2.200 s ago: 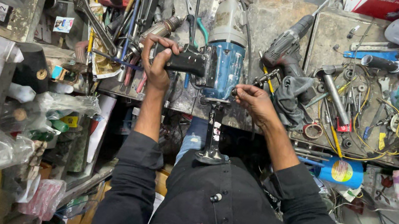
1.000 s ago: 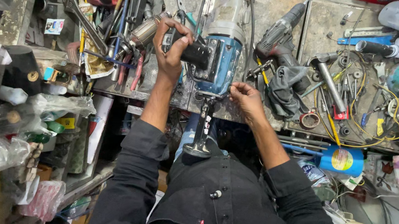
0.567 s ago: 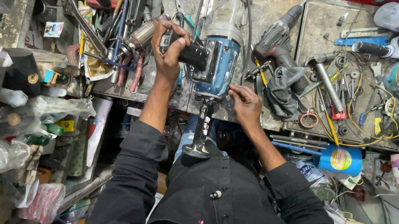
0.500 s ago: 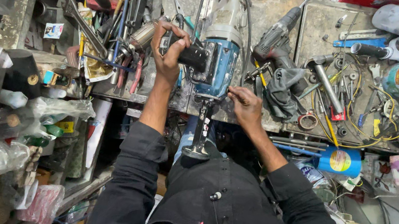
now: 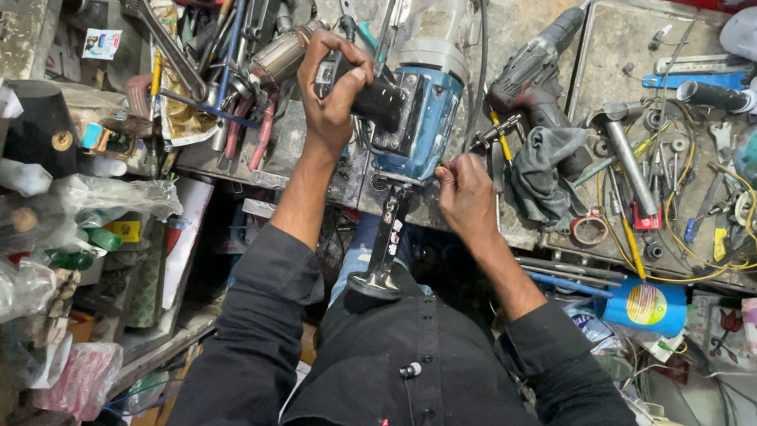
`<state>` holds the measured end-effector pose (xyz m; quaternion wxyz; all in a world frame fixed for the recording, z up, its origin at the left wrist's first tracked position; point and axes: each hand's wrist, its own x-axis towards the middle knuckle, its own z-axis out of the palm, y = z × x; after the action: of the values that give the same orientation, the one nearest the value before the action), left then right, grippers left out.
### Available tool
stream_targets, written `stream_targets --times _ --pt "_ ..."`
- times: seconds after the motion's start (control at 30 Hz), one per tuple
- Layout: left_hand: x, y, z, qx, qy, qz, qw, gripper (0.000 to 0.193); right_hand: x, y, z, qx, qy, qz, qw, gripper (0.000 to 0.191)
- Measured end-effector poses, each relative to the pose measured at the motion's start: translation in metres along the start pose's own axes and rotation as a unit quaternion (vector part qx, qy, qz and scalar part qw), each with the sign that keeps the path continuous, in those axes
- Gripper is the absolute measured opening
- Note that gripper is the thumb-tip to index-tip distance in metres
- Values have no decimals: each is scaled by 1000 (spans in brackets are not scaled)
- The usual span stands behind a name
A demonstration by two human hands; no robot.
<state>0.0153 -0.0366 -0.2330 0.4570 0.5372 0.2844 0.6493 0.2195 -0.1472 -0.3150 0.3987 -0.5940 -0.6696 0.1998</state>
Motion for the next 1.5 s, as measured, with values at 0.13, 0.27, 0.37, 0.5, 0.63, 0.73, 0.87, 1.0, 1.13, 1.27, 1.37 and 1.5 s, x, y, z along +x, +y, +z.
stream_targets --times 0.13,0.27,0.37,0.5,0.63,0.73,0.87,1.0,1.13,1.27,1.37,1.5 --pt "-1 1 1 6 2 0 1000 16 6 -3 -1 -63 -2 -95 993 15" --pt "0 0 2 4 7 8 1000 17 6 -4 4 -72 -11 -2 997 31" --pt "-1 -1 2 1 9 2 1000 17 9 -5 12 -105 -28 96 989 50" --pt "-1 -1 2 4 10 2 1000 17 19 -2 17 -166 -58 179 968 74" --pt "0 0 2 14 4 7 1000 16 21 2 10 -130 -81 188 970 74" --pt "-1 0 1 12 5 -1 1000 16 9 11 -8 -69 -43 146 986 56" --pt "-1 0 0 9 -3 8 1000 17 -17 24 -54 -86 85 36 992 12" --pt "-1 0 -1 7 1 4 1000 17 -38 49 -81 -271 72 -52 958 34" --pt "-1 0 -3 9 4 5 1000 17 -50 85 -92 -213 52 49 974 27" --pt "-1 -1 -4 17 -3 4 1000 17 -52 105 -115 -280 154 88 943 22" --pt "-1 -2 -4 9 -2 8 1000 17 -53 96 -123 -369 125 57 919 31" --pt "0 -3 -4 11 -2 5 1000 18 -56 64 -96 -335 113 -12 935 36"
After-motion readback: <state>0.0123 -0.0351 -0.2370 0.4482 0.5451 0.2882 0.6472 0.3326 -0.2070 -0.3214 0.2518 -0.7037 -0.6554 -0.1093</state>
